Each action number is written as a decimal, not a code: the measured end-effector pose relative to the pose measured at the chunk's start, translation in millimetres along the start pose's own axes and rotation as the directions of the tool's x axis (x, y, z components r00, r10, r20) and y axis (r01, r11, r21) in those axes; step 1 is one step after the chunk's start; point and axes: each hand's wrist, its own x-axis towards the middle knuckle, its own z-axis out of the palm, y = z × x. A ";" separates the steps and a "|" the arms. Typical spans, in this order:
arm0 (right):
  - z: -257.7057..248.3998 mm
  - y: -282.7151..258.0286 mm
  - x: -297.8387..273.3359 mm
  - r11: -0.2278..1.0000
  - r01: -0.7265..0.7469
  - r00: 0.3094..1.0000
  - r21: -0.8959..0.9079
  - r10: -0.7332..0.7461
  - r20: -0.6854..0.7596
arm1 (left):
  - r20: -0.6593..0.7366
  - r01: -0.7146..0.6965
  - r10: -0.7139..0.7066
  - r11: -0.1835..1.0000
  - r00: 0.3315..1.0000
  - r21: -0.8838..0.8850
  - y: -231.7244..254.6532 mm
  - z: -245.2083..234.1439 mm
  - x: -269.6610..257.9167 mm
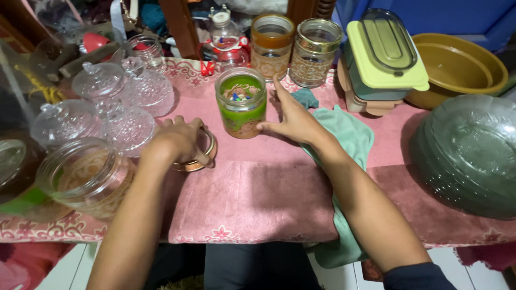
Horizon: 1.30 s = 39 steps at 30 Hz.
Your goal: The person wipes the exterior of glass jars and a small glass cup with a cloth.
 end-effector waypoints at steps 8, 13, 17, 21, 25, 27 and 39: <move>2.0 -0.6 -5.2 0.979 -0.004 1.000 -0.202 0.004 -0.001 | -0.529 -0.379 0.231 0.906 0.816 -0.190 30.2 -69.1 -35.6; 8.6 -4.1 -9.6 0.979 0.063 0.997 -0.192 -0.069 -0.029 | -0.482 -0.314 0.215 0.940 0.849 -0.135 71.5 -88.2 14.5; 20.0 -12.1 -7.6 0.959 0.085 0.988 -0.272 -0.117 -0.103 | -0.547 -0.334 0.274 0.943 0.791 -0.011 75.8 -77.3 36.1; 29.3 -22.7 -2.7 0.992 -0.044 0.990 -0.122 0.027 -0.135 | -0.487 -0.297 0.252 0.955 0.836 -0.016 76.9 -72.9 45.5; 30.3 -20.5 -1.8 0.990 0.009 0.985 -0.141 -0.034 -0.171 | -0.415 -0.332 0.302 0.943 0.858 0.001 69.7 -70.7 60.4; 29.8 -17.2 -2.4 0.979 0.106 0.974 -0.172 -0.137 -0.179 | -0.393 -0.381 0.353 0.925 0.849 0.009 57.3 -69.0 71.7; 30.7 -11.5 -0.5 0.997 -0.016 0.991 -0.078 0.005 -0.132 | -0.702 -0.719 0.469 0.689 0.535 -0.088 58.5 -60.2 76.5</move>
